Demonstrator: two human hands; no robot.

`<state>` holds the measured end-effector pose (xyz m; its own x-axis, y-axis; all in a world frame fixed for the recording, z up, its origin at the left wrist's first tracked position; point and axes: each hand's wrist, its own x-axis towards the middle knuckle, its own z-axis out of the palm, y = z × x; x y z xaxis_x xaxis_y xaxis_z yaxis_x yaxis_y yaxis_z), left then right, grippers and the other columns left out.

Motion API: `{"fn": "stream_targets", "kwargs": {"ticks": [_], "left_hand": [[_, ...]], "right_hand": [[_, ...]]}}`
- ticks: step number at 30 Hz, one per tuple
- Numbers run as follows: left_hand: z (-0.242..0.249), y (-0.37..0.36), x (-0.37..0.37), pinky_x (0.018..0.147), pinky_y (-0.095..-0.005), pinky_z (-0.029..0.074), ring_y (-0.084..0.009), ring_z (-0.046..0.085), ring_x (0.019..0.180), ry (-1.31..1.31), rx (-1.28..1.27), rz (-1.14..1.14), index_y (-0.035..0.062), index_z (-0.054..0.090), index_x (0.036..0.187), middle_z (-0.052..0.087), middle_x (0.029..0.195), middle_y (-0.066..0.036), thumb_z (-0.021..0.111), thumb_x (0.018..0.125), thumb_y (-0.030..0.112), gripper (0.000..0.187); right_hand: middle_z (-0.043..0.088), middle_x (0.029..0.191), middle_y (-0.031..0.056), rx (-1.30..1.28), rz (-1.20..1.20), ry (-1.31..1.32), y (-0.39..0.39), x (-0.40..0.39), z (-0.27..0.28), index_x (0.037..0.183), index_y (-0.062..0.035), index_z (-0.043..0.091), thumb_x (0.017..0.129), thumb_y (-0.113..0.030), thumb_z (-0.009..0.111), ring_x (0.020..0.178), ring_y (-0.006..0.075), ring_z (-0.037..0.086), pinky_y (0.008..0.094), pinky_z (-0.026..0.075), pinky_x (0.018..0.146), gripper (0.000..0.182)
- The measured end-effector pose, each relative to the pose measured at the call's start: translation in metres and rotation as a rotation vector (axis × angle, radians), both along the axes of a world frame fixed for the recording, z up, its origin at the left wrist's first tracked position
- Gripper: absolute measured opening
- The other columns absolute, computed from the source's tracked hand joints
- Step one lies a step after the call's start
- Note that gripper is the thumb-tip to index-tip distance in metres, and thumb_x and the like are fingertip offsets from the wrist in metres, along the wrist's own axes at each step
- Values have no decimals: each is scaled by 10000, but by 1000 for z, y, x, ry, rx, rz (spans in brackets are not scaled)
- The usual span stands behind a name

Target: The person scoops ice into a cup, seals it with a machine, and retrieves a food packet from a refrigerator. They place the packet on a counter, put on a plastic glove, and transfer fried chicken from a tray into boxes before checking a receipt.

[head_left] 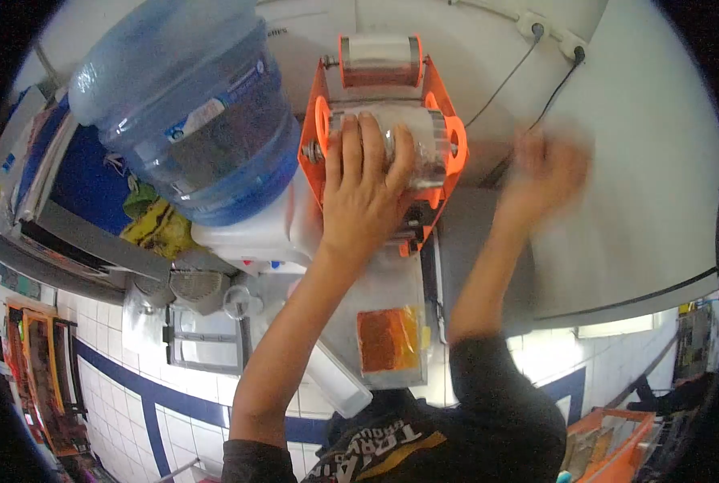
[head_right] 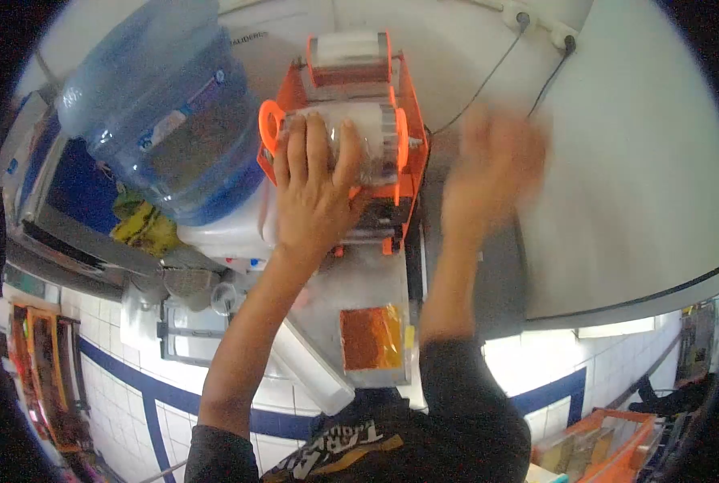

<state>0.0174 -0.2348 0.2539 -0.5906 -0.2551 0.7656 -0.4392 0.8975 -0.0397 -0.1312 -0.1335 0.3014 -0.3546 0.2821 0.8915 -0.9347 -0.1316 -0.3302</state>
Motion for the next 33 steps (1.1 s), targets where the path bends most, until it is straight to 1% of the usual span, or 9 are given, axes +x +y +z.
{"fn": "stream_targets", "kwargs": {"ticks": [3, 7, 12, 14, 15, 18, 21, 29, 33], "left_hand": [[-3, 2, -1, 1110, -582, 260, -463, 328, 1356, 4, -14, 31, 103, 393, 1435, 358, 1452, -272, 756, 738, 428, 851], [1, 1, -2, 1103, -582, 261, -459, 343, 1337, 43, -28, 5, 105, 398, 1423, 379, 1422, -257, 764, 741, 405, 831], [-2, 5, -3, 1096, -585, 260, -451, 334, 1334, 58, -37, -5, 93, 388, 1426, 370, 1416, -246, 783, 716, 408, 871], [2, 5, -3, 1096, -581, 263, -454, 331, 1333, 49, -45, -1, 88, 382, 1430, 366, 1416, -243, 797, 699, 382, 891], [3, 9, 0, 1096, -579, 265, -455, 329, 1333, 34, -44, -5, 85, 379, 1432, 364, 1416, -241, 804, 690, 369, 901], [11, 15, 10, 1098, -567, 276, -460, 327, 1330, -26, -51, -27, 81, 371, 1439, 365, 1410, -239, 813, 673, 321, 916], [15, 15, 16, 1115, -546, 286, -457, 346, 1318, -33, -70, -78, 73, 361, 1447, 364, 1410, -247, 806, 680, 237, 902], [30, 30, 40, 1181, -529, 216, -497, 165, 1441, -100, -15, -119, 92, 187, 1556, 158, 1566, -282, 665, 754, 56, 934], [-2, 31, 64, 1012, -506, 393, -417, 465, 1214, 42, -118, -185, 55, 465, 1363, 461, 1326, -233, 754, 716, 137, 713]], "right_hand": [[606, 789, 174, 381, -248, 363, -84, -117, 85, 914, 12, 580, 993, -264, 486, 777, 354, 613, 446, 468, 705, 302], [638, 810, 209, 516, -43, 100, -79, -123, 56, 906, 23, 602, 962, -275, 517, 762, 381, 622, 465, 475, 691, 315], [672, 849, 154, 1154, 90, -447, 31, -28, -125, 991, 19, 644, 987, -222, 462, 814, 283, 662, 415, 511, 734, 303], [674, 1098, 229, 1632, 818, -1072, 47, 13, -217, 1116, 20, 631, 951, -304, 558, 1036, 323, 664, 462, 509, 882, 371], [647, 1157, 212, 1401, 905, -1073, 31, 22, -293, 1189, 1, 580, 958, -308, 559, 1064, 306, 655, 453, 517, 889, 387], [517, 1320, 216, 450, 1414, -1611, -10, 42, -318, 1319, -16, 409, 1011, -246, 509, 1075, 354, 642, 428, 555, 909, 396], [544, 1279, 221, 217, 1481, -1445, -20, 52, -331, 1304, -25, 417, 1009, -262, 517, 1104, 347, 631, 445, 545, 936, 391], [610, 1210, 188, 481, 1303, -1476, 65, 110, -334, 1232, 24, 461, 988, -151, 505, 1097, 318, 643, 410, 536, 956, 303], [610, 1214, 194, 507, 1404, -1448, 106, 133, -350, 1213, 55, 469, 985, -126, 481, 1126, 322, 631, 398, 531, 964, 291]]}}
